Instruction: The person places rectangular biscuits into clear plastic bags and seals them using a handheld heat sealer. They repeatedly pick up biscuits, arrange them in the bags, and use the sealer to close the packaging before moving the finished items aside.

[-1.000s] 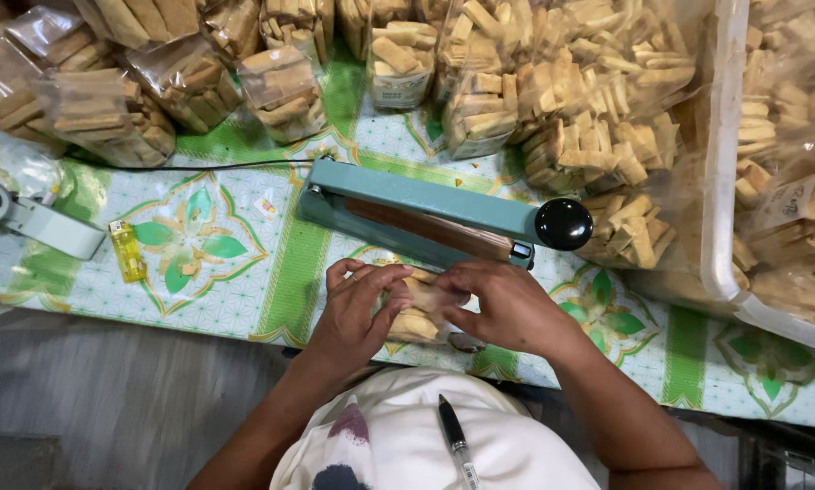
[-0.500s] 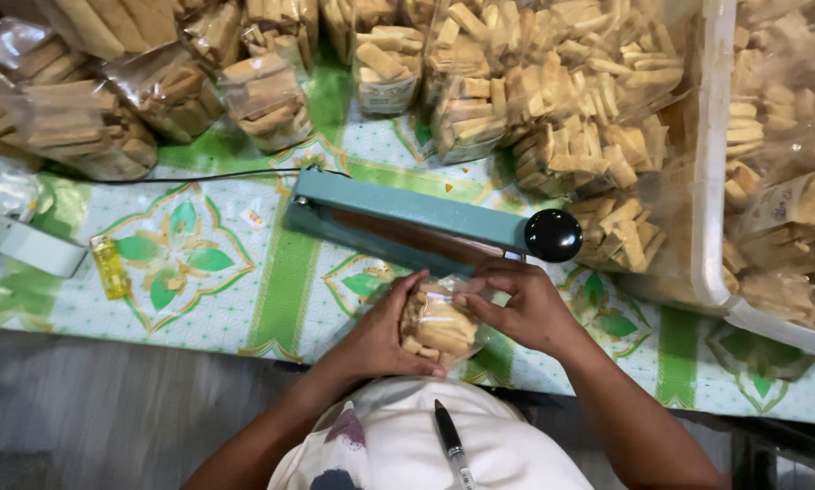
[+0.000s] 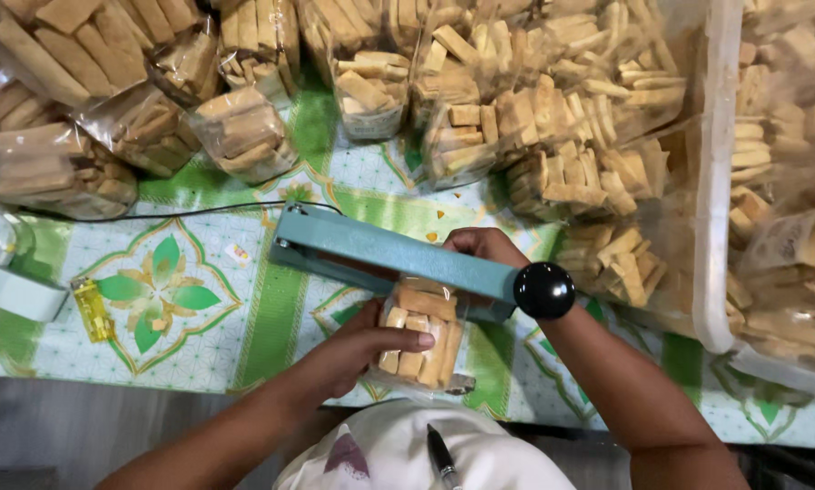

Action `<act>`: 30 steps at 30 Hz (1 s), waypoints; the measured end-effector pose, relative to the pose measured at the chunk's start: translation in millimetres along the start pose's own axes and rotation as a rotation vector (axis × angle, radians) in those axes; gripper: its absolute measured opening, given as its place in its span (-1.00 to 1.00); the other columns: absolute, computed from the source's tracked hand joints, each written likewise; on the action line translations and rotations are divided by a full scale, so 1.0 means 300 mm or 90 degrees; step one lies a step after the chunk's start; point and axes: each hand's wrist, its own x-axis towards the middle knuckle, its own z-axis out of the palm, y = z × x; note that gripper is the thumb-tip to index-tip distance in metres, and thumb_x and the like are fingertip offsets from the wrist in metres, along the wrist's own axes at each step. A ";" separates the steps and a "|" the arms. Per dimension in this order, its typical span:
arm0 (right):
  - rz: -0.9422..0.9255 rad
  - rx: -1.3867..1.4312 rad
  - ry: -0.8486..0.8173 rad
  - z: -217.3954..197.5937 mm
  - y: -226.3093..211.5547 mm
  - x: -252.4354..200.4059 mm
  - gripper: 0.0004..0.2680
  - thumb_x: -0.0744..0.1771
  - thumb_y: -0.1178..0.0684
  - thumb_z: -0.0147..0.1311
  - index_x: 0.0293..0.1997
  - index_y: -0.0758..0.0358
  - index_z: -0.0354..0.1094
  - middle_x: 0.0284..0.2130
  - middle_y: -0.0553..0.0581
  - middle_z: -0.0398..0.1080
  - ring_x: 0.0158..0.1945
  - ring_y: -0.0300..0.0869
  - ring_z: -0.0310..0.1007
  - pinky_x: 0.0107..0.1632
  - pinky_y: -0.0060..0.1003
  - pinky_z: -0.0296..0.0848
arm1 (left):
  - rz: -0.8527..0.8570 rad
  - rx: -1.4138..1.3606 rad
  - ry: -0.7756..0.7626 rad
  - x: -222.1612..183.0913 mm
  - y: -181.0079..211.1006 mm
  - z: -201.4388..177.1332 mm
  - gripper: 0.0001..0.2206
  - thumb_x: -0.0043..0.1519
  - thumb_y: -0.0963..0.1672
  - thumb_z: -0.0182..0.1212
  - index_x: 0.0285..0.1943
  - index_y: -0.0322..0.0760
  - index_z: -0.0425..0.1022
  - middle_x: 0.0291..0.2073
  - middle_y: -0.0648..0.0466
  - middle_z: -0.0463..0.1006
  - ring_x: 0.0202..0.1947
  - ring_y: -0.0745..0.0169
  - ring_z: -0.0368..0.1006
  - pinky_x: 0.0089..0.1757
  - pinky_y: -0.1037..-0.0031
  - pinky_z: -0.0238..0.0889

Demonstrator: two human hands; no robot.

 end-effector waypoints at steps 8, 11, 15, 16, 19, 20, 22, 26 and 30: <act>0.051 -0.051 0.026 0.026 -0.030 -0.001 -0.87 0.24 0.18 0.31 -0.35 0.26 0.36 -0.45 -0.10 0.38 -0.34 -0.40 0.34 -0.31 -0.43 0.36 | -0.005 0.035 0.037 -0.031 0.078 0.052 -0.24 -0.09 -0.13 0.47 0.35 -0.49 0.28 0.06 -0.15 0.59 0.02 0.04 0.58 0.00 0.31 0.48; -0.045 0.010 -0.020 0.033 -0.043 0.001 -0.78 0.20 0.22 0.32 -0.22 0.17 0.32 -0.34 -0.08 0.31 -0.22 -0.35 0.29 -0.16 -0.44 0.32 | -0.068 0.078 0.096 -0.060 0.099 0.065 -0.21 -0.11 -0.10 0.46 0.36 -0.39 0.22 0.08 -0.08 0.59 0.05 0.13 0.57 0.02 0.36 0.44; -0.083 -0.067 -0.013 0.014 -0.047 0.023 -0.66 0.16 0.22 0.33 -0.09 0.06 0.27 -0.12 -0.10 0.23 -0.03 -0.32 0.22 -0.04 -0.44 0.33 | -0.083 0.100 0.143 -0.059 0.104 0.070 -0.18 -0.15 -0.08 0.47 0.34 -0.38 0.20 0.06 -0.10 0.59 0.04 0.12 0.57 0.02 0.31 0.45; -0.157 -0.114 -0.040 0.006 -0.042 0.024 -0.71 0.19 0.21 0.34 -0.08 0.11 0.35 -0.09 -0.06 0.27 0.03 -0.29 0.25 0.04 -0.40 0.33 | -0.059 0.093 0.126 -0.053 0.100 0.068 -0.16 -0.15 -0.08 0.48 0.35 -0.41 0.19 0.06 -0.12 0.58 0.04 0.10 0.57 0.03 0.31 0.44; -0.265 -0.185 -0.107 -0.012 -0.012 0.020 -0.78 0.25 0.19 0.35 -0.04 0.18 0.53 -0.01 0.01 0.35 0.16 -0.23 0.31 0.13 -0.34 0.36 | -0.034 0.084 0.108 -0.037 0.078 0.051 -0.13 -0.16 -0.09 0.49 0.38 -0.44 0.16 0.08 -0.15 0.57 0.06 0.08 0.56 0.06 0.32 0.42; -0.225 -0.163 -0.119 -0.012 -0.004 0.022 -0.77 0.26 0.17 0.32 -0.01 0.16 0.55 0.03 0.01 0.34 0.17 -0.23 0.32 0.08 -0.34 0.39 | -0.057 0.092 0.121 -0.033 0.073 0.042 -0.12 -0.16 -0.09 0.49 0.39 -0.40 0.14 0.09 -0.13 0.58 0.07 0.10 0.56 0.07 0.34 0.40; -0.179 -0.155 -0.135 -0.013 -0.014 0.030 -0.77 0.26 0.17 0.31 0.01 0.14 0.57 0.06 0.03 0.34 0.17 -0.20 0.34 0.02 -0.32 0.44 | -0.074 0.092 0.133 -0.029 0.064 0.032 -0.10 -0.18 -0.10 0.49 0.41 -0.38 0.11 0.09 -0.12 0.58 0.07 0.09 0.56 0.08 0.34 0.40; -0.164 -0.256 -0.178 -0.021 -0.170 0.019 -0.78 0.30 0.18 0.19 0.03 0.15 0.56 0.08 0.07 0.38 0.19 -0.12 0.39 0.17 -0.26 0.43 | -0.088 0.077 0.147 -0.027 0.052 0.030 -0.08 -0.21 -0.12 0.49 0.41 -0.36 0.11 0.08 -0.13 0.58 0.06 0.05 0.57 0.09 0.31 0.40; -0.110 -0.253 -0.099 -0.055 -0.467 -0.123 -0.81 0.38 0.06 0.01 0.04 0.18 0.53 0.17 0.10 0.39 0.26 -0.08 0.40 0.25 -0.15 0.39 | -0.046 0.038 0.111 -0.034 0.052 0.032 -0.10 -0.20 -0.12 0.49 0.40 -0.41 0.15 0.08 -0.13 0.58 0.07 0.05 0.56 0.09 0.30 0.39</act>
